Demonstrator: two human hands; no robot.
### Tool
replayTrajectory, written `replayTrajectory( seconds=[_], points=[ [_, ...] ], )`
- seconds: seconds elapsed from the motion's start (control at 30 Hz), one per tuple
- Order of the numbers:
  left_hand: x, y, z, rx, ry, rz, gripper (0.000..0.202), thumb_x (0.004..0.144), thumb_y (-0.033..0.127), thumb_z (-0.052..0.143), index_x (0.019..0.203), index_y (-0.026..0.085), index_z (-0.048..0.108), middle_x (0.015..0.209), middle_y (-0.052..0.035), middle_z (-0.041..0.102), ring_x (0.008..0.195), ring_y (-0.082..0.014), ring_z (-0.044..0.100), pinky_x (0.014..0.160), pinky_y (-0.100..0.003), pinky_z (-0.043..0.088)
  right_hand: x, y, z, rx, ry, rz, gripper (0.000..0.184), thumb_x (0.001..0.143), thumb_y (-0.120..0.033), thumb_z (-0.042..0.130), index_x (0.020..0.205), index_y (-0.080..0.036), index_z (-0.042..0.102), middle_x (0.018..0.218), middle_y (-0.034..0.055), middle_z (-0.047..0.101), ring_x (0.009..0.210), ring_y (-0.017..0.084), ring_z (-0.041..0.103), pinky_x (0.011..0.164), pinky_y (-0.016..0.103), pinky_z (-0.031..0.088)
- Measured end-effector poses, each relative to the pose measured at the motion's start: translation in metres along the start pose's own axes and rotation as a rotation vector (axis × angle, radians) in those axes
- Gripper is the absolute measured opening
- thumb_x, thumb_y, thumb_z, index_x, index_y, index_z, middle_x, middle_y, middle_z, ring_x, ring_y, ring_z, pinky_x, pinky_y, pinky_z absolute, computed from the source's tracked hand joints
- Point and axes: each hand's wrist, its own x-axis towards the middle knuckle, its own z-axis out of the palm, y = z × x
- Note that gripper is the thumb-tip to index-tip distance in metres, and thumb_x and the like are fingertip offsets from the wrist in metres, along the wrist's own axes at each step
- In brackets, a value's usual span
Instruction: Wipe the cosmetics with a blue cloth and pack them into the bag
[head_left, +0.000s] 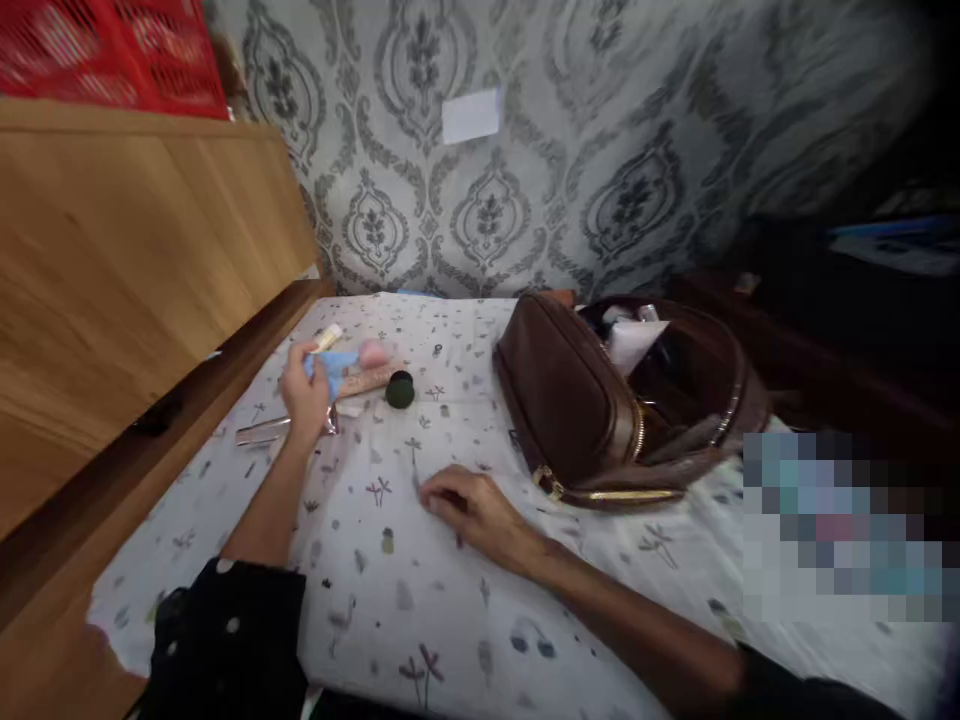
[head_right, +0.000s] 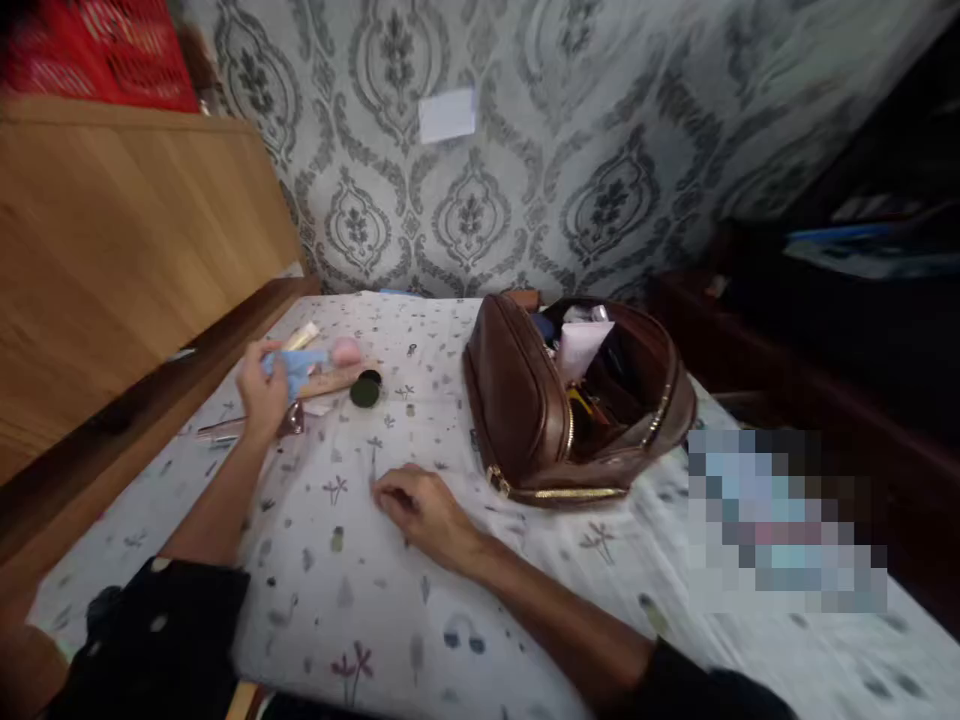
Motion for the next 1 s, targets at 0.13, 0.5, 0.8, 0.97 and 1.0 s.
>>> replayTrajectory(
  seconds=[0.13, 0.5, 0.8, 0.97, 1.0],
  points=[
    [0.013, -0.012, -0.009, 0.044, 0.008, -0.028, 0.025, 0.079, 0.011, 0.041, 0.097, 0.017, 0.058, 0.099, -0.0075, 0.066, 0.097, -0.0216, 0.063, 0.09, -0.031, 0.049, -0.003, 0.001, -0.002, 0.038, -0.02, 0.035, 0.019, 0.09, -0.015, 0.052, 0.093, -0.016, 0.071, 0.089, 0.0059, 0.062, 0.067, 0.011, 0.057, 0.05, 0.019, 0.048],
    [-0.027, 0.018, 0.005, 0.385, -0.519, 0.273, 0.035, 0.081, 0.008, 0.047, 0.106, 0.02, 0.07, 0.109, -0.0137, 0.069, 0.111, -0.0317, 0.059, 0.09, -0.042, 0.049, -0.003, 0.005, -0.002, 0.044, -0.016, 0.009, 0.019, 0.089, -0.011, 0.053, 0.092, -0.015, 0.071, 0.088, 0.0052, 0.06, 0.066, 0.01, 0.055, 0.048, 0.016, 0.046],
    [-0.032, 0.032, 0.008, 0.438, -0.536, 0.335, 0.035, 0.095, 0.016, 0.038, 0.115, 0.017, 0.067, 0.112, -0.0138, 0.069, 0.107, -0.0301, 0.062, 0.088, -0.041, 0.05, -0.005, 0.005, -0.003, 0.032, -0.003, -0.023, 0.019, 0.087, -0.007, 0.054, 0.091, -0.016, 0.071, 0.087, 0.0035, 0.061, 0.064, 0.009, 0.055, 0.054, 0.019, 0.046],
    [-0.047, 0.047, 0.012, 0.338, -0.509, 0.425, 0.04, 0.101, 0.043, 0.039, 0.124, 0.019, 0.063, 0.117, -0.0108, 0.068, 0.106, -0.0277, 0.064, 0.086, -0.037, 0.05, -0.003, 0.006, -0.004, -0.001, -0.004, -0.041, 0.019, 0.087, -0.008, 0.056, 0.091, -0.016, 0.072, 0.087, 0.0041, 0.063, 0.069, 0.011, 0.057, 0.061, 0.021, 0.047],
    [-0.05, 0.047, 0.013, 0.339, -0.513, 0.444, 0.042, 0.099, 0.047, 0.043, 0.124, 0.019, 0.063, 0.117, -0.0117, 0.067, 0.105, -0.029, 0.065, 0.083, -0.037, 0.051, -0.003, 0.006, -0.004, -0.002, -0.001, -0.043, 0.018, 0.087, -0.009, 0.056, 0.092, -0.016, 0.072, 0.088, 0.0043, 0.064, 0.07, 0.011, 0.058, 0.062, 0.022, 0.048]
  ],
)
